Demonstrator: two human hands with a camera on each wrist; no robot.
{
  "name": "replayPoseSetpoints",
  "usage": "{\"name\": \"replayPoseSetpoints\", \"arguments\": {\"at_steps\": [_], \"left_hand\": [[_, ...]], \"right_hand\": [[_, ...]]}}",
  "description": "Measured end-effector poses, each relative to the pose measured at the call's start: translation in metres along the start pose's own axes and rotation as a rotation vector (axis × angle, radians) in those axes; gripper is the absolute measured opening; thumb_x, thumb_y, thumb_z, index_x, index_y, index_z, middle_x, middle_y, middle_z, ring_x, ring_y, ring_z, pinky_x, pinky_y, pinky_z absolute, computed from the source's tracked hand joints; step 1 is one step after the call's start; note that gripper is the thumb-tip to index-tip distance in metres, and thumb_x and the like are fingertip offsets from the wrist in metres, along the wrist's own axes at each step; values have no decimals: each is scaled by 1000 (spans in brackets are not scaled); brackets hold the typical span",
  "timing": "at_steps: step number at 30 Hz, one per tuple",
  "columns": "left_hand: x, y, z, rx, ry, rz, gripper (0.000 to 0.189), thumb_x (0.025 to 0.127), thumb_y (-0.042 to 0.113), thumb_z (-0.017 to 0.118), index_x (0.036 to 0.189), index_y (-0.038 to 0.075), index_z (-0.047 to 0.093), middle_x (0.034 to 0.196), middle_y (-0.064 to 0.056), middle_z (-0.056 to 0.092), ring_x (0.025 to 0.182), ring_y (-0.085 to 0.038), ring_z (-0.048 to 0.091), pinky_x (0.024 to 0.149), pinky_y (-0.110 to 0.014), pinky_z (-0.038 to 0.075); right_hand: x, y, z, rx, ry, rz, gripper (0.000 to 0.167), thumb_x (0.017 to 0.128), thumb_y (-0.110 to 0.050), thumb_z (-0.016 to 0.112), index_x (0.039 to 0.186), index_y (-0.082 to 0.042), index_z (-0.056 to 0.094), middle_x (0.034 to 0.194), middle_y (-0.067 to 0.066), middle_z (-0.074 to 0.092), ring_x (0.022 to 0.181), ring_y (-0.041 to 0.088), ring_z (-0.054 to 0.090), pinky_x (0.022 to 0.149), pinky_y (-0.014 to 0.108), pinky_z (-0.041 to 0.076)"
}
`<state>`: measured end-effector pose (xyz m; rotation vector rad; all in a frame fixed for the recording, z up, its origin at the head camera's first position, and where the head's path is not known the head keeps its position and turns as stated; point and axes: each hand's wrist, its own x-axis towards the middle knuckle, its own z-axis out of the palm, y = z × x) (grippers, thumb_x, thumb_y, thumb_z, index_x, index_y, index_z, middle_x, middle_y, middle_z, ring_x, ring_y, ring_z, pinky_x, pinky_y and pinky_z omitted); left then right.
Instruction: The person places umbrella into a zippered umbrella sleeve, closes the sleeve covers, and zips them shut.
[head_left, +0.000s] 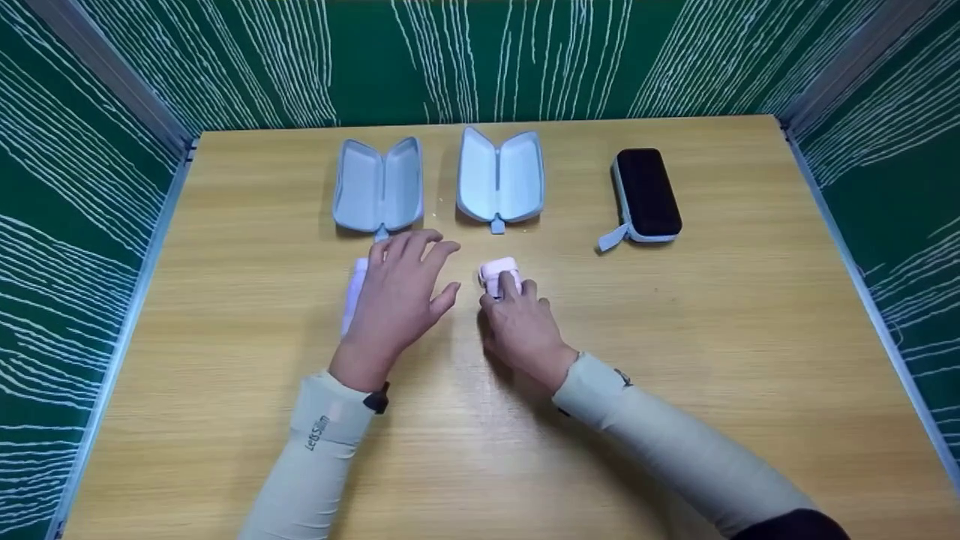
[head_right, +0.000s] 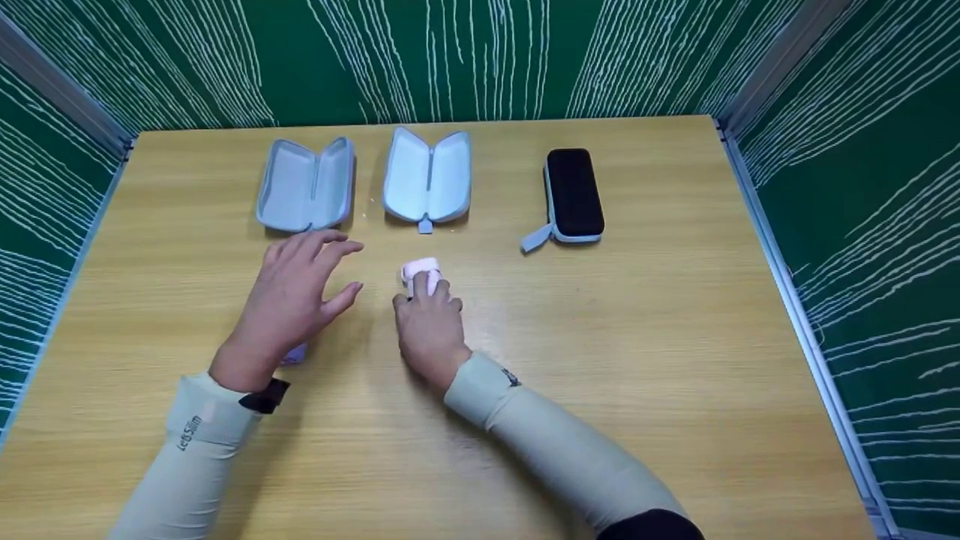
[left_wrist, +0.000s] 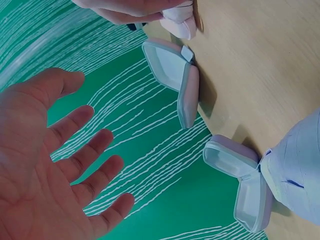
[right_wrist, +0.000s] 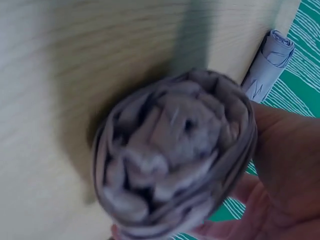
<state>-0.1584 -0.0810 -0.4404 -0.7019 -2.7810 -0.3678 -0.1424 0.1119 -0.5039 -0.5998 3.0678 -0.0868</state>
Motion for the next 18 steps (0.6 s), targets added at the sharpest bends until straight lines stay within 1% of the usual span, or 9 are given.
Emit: {"name": "replayPoseSetpoints", "arguments": {"at_steps": [2,3,8,10,13,18], "left_hand": [[0,0,1,-6,4,4,47,95,35,72,137,16,63,139,-10,58,131,-33,51,109,-56,34],[-1,-1,1,-6,-5,1,48,95,36,72,137,16,62,139,-9,57,132,-33,50,109,-56,34],[-1,-4,2,-2,-45,-17,53,93,43,73,138,17,62,141,-9,56,133,-33,48,110,-56,32],[-1,-6,1,3,-52,-29,55,92,45,73,138,17,61,142,-9,55,134,-33,48,111,-56,32],[-2,-9,1,17,-52,-49,59,91,48,73,140,17,61,144,-10,55,134,-34,47,111,-57,31],[-2,-14,1,33,-46,-84,67,89,54,73,143,17,59,147,-11,52,135,-36,45,112,-59,28]], "right_hand": [[-1,2,1,1,29,-11,28,96,-26,69,116,-6,69,126,24,52,102,47,56,65,53,57],[-1,4,2,4,33,-11,28,96,-25,69,117,-6,69,127,25,52,103,47,56,66,54,57],[1,10,-3,28,2,9,31,98,-25,68,123,-7,71,133,24,52,110,48,55,75,57,56],[2,13,-10,46,-7,14,33,98,-26,69,125,-7,71,134,24,52,113,49,54,79,58,56],[5,19,-24,78,5,7,40,95,-25,74,130,-8,69,136,25,51,115,50,52,81,60,55],[17,33,-48,125,96,-18,48,86,-18,83,130,-6,68,140,29,49,114,54,53,81,61,55]]}}
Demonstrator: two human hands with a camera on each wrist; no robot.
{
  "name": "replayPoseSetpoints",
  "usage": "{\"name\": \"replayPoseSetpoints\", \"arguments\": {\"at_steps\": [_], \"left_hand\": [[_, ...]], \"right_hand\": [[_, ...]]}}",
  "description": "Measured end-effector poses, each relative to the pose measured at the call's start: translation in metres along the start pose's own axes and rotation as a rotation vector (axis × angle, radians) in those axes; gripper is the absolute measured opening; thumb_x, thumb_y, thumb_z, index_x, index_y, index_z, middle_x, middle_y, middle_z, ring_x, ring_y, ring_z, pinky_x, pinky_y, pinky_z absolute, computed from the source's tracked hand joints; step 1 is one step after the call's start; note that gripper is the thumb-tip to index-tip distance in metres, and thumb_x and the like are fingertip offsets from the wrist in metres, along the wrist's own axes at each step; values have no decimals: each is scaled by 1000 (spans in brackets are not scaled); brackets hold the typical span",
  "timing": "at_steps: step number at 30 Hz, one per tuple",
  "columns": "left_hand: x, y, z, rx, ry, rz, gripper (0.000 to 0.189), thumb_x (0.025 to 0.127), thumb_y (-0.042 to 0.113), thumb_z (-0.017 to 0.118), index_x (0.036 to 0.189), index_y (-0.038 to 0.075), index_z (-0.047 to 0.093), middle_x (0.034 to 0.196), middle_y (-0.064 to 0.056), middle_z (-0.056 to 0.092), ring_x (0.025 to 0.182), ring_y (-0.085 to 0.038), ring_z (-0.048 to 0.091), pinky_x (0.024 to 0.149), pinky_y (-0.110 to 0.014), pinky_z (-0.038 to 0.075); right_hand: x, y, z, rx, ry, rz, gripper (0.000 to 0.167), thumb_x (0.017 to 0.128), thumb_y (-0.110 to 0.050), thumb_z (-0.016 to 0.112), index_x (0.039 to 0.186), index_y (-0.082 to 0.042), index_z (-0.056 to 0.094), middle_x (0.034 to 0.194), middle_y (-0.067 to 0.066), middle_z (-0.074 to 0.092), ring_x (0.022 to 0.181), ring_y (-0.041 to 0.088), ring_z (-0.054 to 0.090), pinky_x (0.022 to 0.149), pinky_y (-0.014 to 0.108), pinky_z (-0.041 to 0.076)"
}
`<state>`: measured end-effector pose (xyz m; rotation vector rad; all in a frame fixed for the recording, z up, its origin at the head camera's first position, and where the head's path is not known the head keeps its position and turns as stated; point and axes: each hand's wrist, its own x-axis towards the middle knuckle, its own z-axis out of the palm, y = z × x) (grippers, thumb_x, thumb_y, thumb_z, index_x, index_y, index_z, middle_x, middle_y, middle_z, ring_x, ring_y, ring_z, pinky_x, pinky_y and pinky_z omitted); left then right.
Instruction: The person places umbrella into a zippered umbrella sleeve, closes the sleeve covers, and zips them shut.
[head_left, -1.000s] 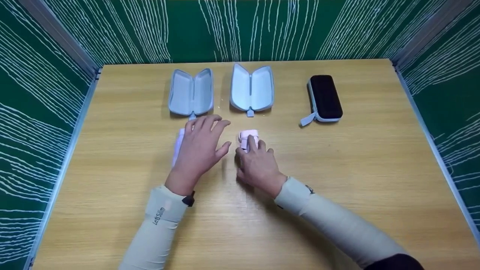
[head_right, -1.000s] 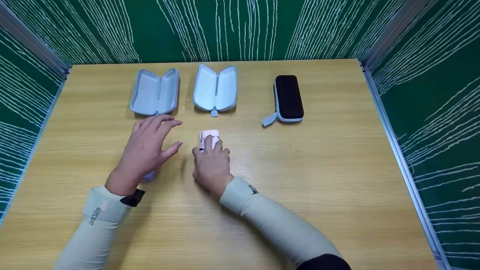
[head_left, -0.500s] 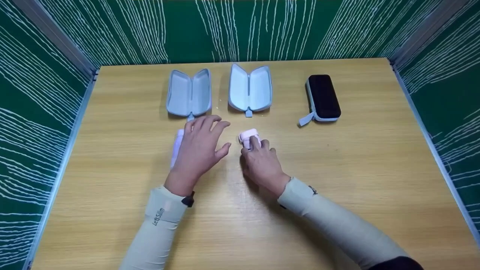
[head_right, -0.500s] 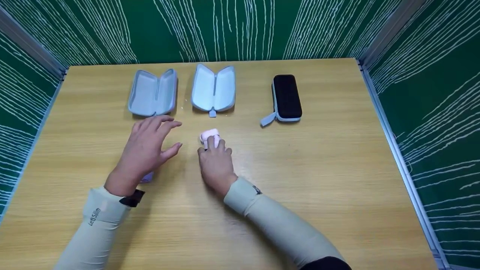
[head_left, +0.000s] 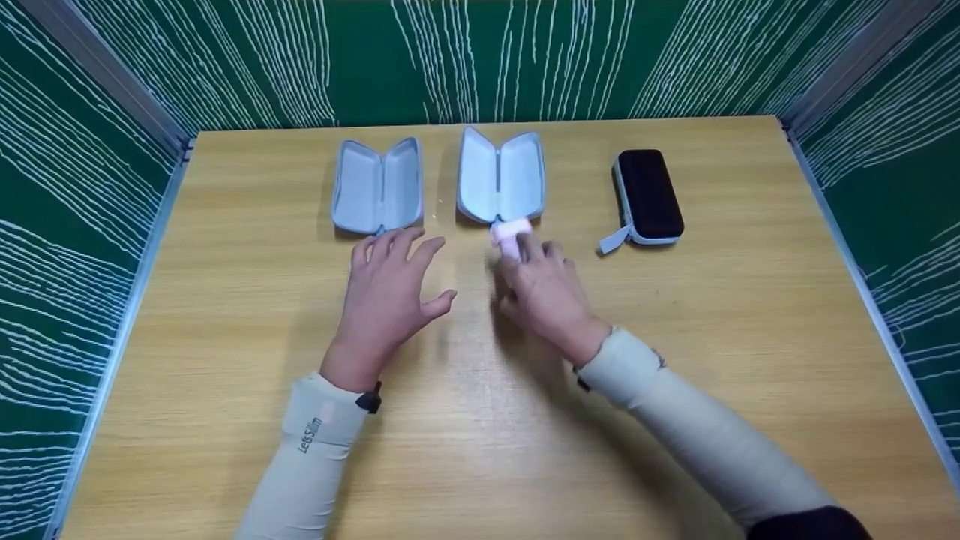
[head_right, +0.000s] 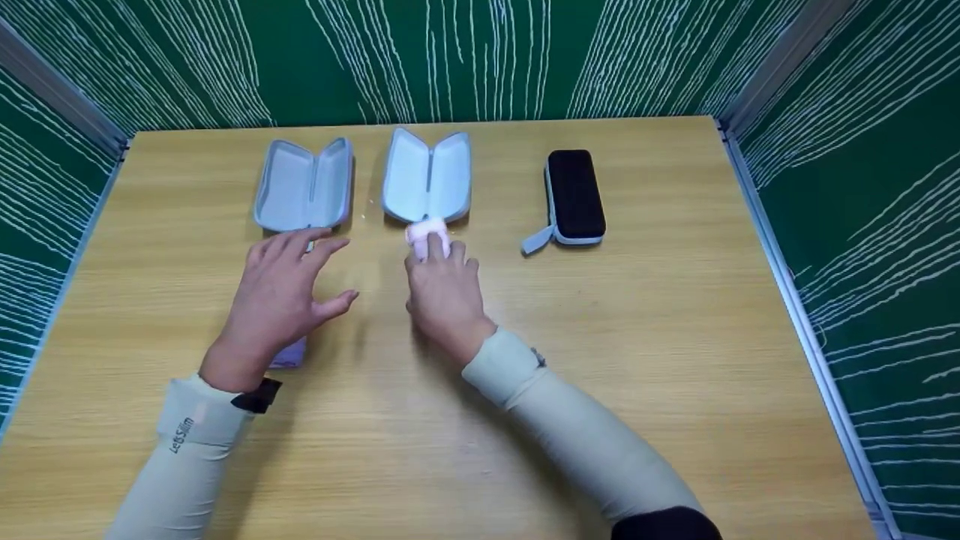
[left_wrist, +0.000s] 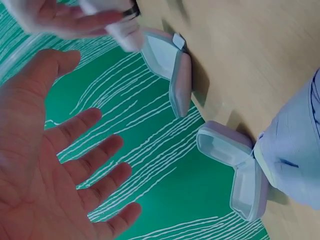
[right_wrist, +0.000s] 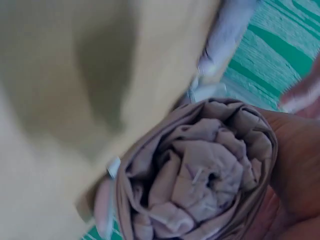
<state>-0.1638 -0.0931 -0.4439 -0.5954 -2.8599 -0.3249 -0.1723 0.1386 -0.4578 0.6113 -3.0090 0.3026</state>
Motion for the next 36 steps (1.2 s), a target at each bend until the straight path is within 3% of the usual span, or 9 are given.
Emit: {"name": "replayPoseSetpoints", "arguments": {"at_steps": [3,8,15,20,30,36], "left_hand": [[1,-2,0,-5,0,-12,70,88,55,73,145,17,58,150,-12,51,136,-37,44,112,-60,27],[0,-3,2,3,-13,-24,70,88,55,72,146,18,58,152,-12,49,136,-37,43,113,-60,26],[-2,-4,6,20,-34,-38,70,89,57,70,146,19,59,150,-13,51,136,-38,43,112,-60,26],[-2,-6,8,26,-27,-35,70,88,57,72,145,18,59,148,-13,52,136,-38,44,111,-61,28],[-4,-11,6,32,-48,-53,71,89,59,70,146,19,58,150,-11,50,137,-37,43,111,-60,27],[-8,-17,7,25,-18,-57,68,88,56,72,142,17,61,147,-11,53,134,-37,46,110,-59,29]], "right_hand": [[17,8,-13,23,28,17,47,84,-14,84,127,-5,69,144,29,47,118,56,51,86,63,53],[55,18,-27,38,-25,121,50,88,-18,80,135,-9,66,152,24,40,129,52,44,98,63,47],[111,29,-23,9,-72,213,52,92,-22,76,141,-10,62,152,23,37,131,46,41,103,59,45],[140,37,-14,9,-100,271,57,98,-27,70,151,-13,52,159,22,30,138,46,34,109,61,39],[167,53,15,78,-71,334,61,104,-31,61,159,-16,41,168,20,14,150,47,20,119,60,25],[172,61,33,115,-84,367,61,107,-24,54,163,-18,32,171,18,4,153,45,11,120,59,22]]}}
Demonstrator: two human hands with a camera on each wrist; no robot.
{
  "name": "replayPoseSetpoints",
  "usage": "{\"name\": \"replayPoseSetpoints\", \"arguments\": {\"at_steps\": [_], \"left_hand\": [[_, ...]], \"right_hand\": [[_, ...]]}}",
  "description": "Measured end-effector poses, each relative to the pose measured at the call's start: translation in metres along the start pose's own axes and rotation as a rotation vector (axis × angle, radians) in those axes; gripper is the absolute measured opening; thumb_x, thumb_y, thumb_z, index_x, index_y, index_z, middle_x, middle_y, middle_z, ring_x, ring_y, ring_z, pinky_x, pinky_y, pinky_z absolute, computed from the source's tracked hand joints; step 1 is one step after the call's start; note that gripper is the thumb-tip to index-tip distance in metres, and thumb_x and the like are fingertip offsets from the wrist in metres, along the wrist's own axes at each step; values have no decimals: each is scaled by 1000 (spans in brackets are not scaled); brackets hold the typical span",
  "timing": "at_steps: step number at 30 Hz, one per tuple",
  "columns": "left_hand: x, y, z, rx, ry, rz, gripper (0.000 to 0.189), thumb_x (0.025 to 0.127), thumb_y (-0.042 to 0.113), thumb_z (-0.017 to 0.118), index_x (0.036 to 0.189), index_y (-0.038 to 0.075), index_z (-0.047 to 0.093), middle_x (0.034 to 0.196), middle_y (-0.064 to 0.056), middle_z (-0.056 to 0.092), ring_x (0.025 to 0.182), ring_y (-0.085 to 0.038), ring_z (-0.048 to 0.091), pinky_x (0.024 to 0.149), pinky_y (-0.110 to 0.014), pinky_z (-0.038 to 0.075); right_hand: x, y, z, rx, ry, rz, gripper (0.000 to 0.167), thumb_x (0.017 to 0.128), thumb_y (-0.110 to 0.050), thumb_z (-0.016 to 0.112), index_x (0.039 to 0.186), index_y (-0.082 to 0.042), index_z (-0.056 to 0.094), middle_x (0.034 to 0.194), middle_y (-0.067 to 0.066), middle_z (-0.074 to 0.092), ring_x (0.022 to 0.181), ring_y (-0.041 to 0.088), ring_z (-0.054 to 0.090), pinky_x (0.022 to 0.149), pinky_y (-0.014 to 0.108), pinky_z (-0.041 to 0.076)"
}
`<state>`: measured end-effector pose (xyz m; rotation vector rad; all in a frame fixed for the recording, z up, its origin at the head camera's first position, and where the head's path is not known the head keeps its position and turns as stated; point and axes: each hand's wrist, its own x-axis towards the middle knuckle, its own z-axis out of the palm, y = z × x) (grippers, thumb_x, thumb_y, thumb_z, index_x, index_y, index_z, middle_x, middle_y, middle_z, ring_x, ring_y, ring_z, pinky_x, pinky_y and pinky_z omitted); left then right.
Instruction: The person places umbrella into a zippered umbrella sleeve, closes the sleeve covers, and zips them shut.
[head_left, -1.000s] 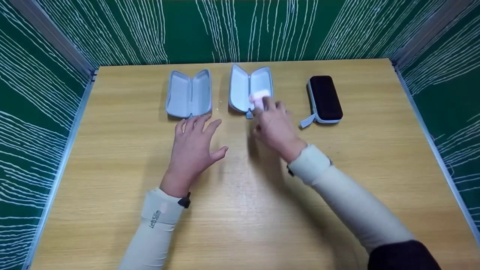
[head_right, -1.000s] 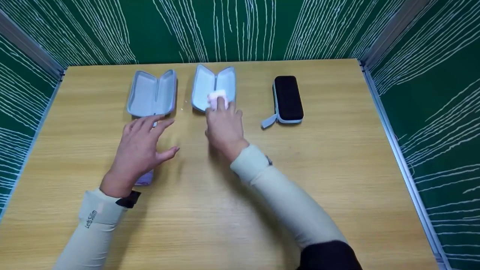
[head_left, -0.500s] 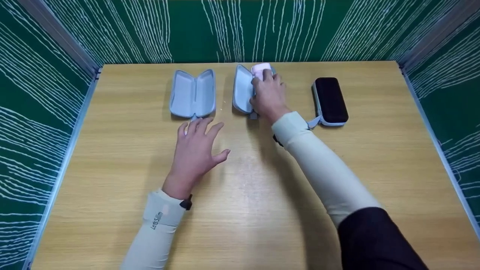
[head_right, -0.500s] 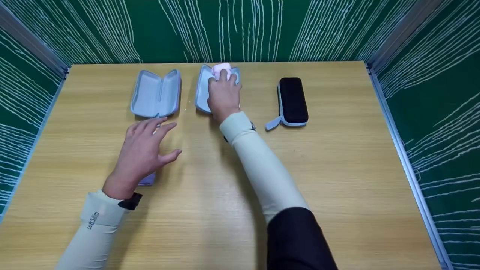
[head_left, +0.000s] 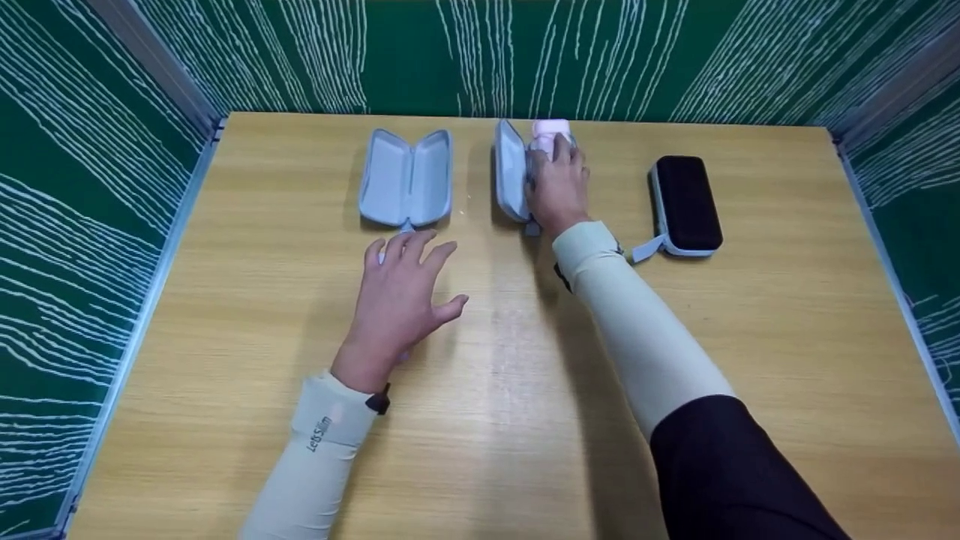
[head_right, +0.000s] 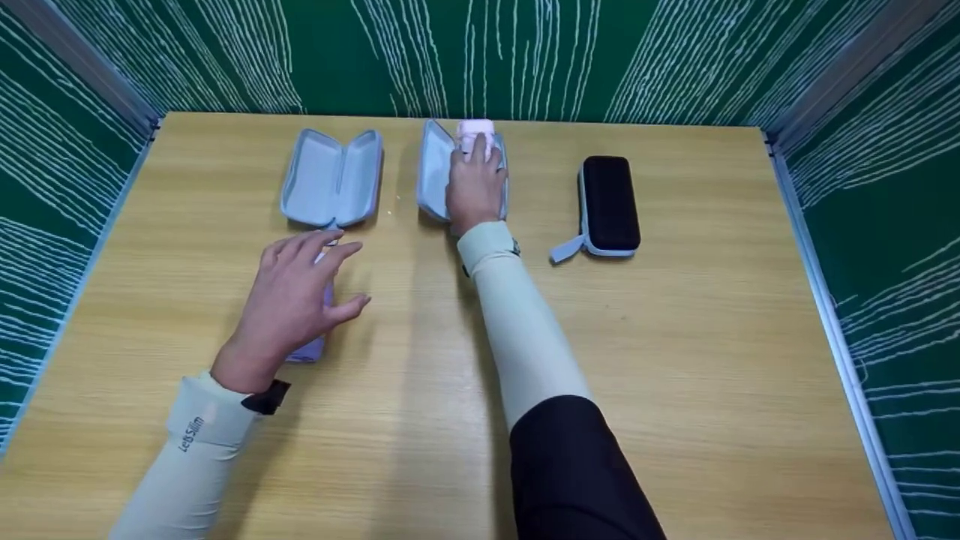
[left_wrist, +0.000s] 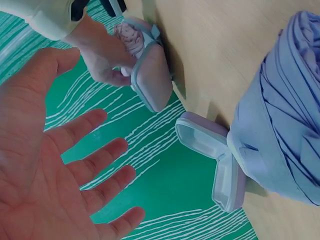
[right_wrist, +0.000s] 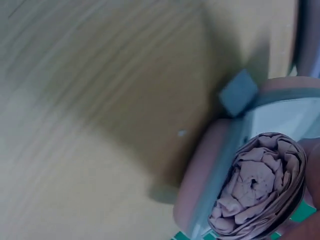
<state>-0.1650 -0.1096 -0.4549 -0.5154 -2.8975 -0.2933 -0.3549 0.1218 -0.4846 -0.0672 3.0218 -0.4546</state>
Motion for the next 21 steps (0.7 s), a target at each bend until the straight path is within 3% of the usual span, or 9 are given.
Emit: {"name": "replayPoseSetpoints", "arguments": {"at_steps": [4,12,16,19,21], "left_hand": [[-2,-2,2,-7,25,11,66,87,54,74,140,16,62,145,-12,54,132,-36,48,109,-59,30],[-4,-6,6,-14,26,19,65,87,54,74,138,16,63,145,-11,54,133,-36,46,109,-58,29],[-4,-5,5,-21,19,22,64,88,53,74,138,16,63,145,-12,54,133,-36,46,110,-58,29],[-5,-5,6,-28,15,23,63,89,53,73,138,16,63,146,-11,54,134,-36,46,110,-58,29],[-5,-6,6,-28,12,23,63,89,53,73,139,16,63,146,-11,54,134,-35,46,110,-58,28]], "right_hand": [[0,9,5,11,-37,16,61,107,-16,53,164,-18,30,171,18,2,154,44,8,120,59,22],[0,21,9,19,-141,32,79,98,2,63,165,-17,24,172,16,-1,156,43,4,119,63,18],[-2,27,6,23,-160,3,60,109,-17,49,164,-19,27,173,11,2,157,38,0,121,60,11],[-4,32,-1,58,-180,8,55,112,-35,36,165,-23,25,173,6,3,158,32,-3,123,54,6],[-6,34,-10,115,-185,36,56,112,-38,34,166,-27,23,173,3,3,158,28,-3,124,50,6]]}}
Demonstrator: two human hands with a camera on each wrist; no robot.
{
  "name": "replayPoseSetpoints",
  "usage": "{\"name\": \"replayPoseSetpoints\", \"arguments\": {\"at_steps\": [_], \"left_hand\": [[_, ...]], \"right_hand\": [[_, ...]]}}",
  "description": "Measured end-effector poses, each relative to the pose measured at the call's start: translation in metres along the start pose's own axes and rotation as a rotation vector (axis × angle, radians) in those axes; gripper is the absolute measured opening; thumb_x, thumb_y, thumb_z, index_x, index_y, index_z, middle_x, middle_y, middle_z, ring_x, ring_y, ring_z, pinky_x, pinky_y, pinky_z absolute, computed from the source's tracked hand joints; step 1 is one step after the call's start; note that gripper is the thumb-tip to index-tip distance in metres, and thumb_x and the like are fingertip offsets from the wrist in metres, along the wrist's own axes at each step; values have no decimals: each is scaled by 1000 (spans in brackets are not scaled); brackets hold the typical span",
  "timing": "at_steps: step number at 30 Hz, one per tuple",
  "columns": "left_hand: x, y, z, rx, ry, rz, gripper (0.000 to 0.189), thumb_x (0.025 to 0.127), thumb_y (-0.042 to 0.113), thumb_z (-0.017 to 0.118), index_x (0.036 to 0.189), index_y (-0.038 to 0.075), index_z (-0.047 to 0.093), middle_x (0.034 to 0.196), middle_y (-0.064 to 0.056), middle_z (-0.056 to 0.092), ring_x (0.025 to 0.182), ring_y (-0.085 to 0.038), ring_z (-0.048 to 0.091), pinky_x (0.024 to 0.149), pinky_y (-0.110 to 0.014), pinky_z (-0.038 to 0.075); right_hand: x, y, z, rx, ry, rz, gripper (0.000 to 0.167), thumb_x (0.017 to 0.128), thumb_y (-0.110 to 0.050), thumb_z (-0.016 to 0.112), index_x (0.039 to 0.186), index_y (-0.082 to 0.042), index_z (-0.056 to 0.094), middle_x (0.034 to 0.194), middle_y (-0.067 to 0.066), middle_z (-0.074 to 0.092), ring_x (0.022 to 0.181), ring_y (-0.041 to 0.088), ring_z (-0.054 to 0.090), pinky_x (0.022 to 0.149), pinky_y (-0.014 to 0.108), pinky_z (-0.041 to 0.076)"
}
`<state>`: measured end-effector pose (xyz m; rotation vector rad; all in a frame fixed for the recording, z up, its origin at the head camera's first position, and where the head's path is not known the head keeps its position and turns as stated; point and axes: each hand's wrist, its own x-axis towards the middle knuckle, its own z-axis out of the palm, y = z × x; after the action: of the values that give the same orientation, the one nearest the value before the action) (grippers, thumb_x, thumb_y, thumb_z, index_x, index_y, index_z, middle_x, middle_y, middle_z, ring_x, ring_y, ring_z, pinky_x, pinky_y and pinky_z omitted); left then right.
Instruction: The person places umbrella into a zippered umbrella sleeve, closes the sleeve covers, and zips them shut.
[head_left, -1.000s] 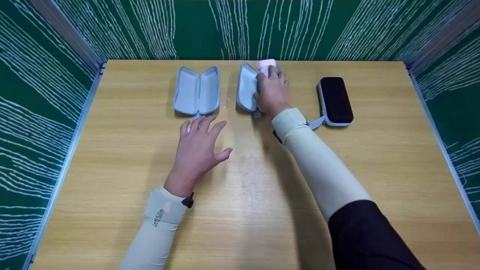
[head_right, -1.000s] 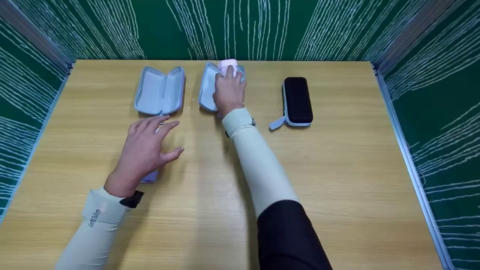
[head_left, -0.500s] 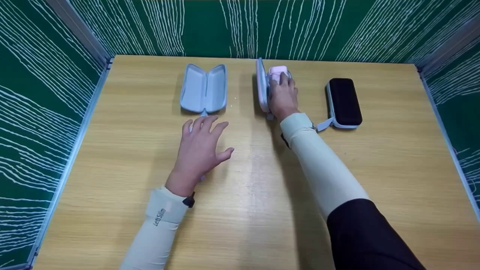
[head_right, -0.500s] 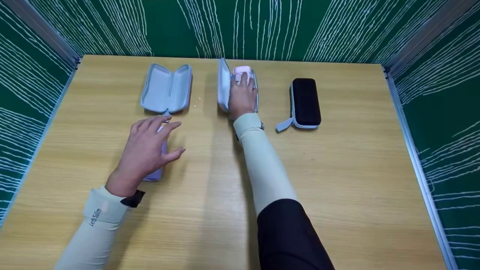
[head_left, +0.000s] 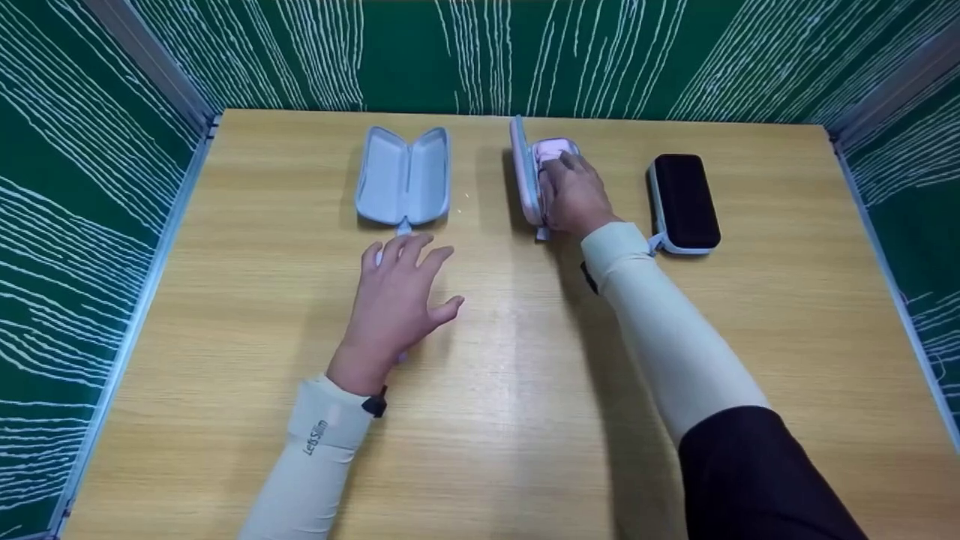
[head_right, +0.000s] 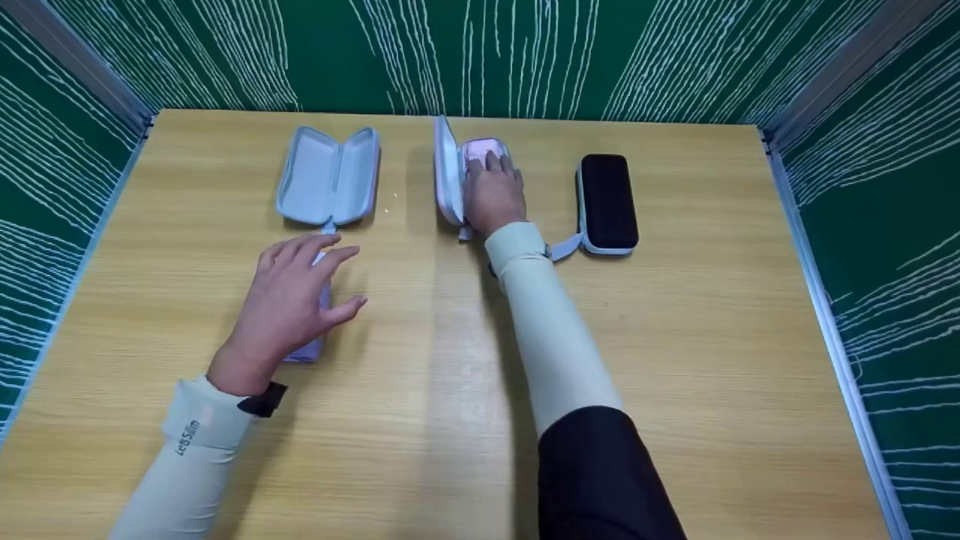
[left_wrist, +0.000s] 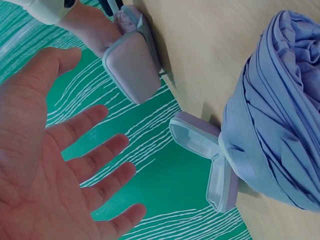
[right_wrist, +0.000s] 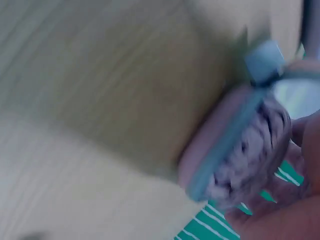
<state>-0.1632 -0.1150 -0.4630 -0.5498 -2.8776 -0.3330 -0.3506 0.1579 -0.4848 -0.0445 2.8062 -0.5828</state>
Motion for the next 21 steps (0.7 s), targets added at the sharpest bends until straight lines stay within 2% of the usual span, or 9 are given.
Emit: {"name": "replayPoseSetpoints", "arguments": {"at_steps": [3,5,7,10,12,14,17,21], "left_hand": [[0,0,1,-4,-6,0,63,89,53,73,139,16,63,146,-11,55,134,-36,46,111,-58,28],[0,1,1,-8,-10,-1,62,90,53,72,139,17,63,146,-11,55,134,-36,46,111,-58,28],[0,2,1,-10,-17,-4,62,90,53,72,140,17,62,146,-11,55,134,-36,46,111,-58,27],[0,3,0,-7,-26,-5,62,91,54,71,140,18,62,146,-11,55,134,-35,45,111,-58,27],[0,4,0,-6,-26,-2,61,91,53,71,140,18,62,145,-11,55,134,-35,46,111,-58,28],[0,5,0,-3,-25,0,61,91,53,71,140,18,62,145,-11,55,134,-35,46,111,-58,28],[0,6,-1,-2,-19,0,61,91,52,72,140,17,63,144,-11,56,134,-35,46,111,-58,28],[0,7,-2,-5,-21,-2,61,91,52,72,140,17,63,145,-11,55,134,-36,46,111,-58,28]], "right_hand": [[-9,-1,-16,74,45,8,55,112,-37,34,166,-30,22,173,1,5,158,25,1,124,47,10],[-16,-5,-24,99,109,-37,53,112,-34,35,164,-29,27,173,0,11,158,22,7,124,45,13],[-24,-10,-28,80,184,-151,50,112,-32,35,161,-26,35,170,0,20,156,23,14,124,43,16],[-34,-20,-24,-53,273,-413,45,110,-27,42,153,-18,50,164,6,37,154,28,24,124,46,18],[-39,-24,-16,-174,298,-571,41,108,-26,47,145,-15,60,160,9,43,153,33,26,124,53,17],[-42,-26,-8,-278,295,-669,39,105,-28,52,139,-14,66,157,10,48,153,36,25,123,59,12],[-45,-21,-1,-344,274,-688,36,104,-33,55,132,-16,71,156,8,49,154,39,23,122,63,5],[-49,-7,-3,-343,330,-639,34,101,-32,62,127,-13,72,149,13,55,149,45,29,121,64,7]]}}
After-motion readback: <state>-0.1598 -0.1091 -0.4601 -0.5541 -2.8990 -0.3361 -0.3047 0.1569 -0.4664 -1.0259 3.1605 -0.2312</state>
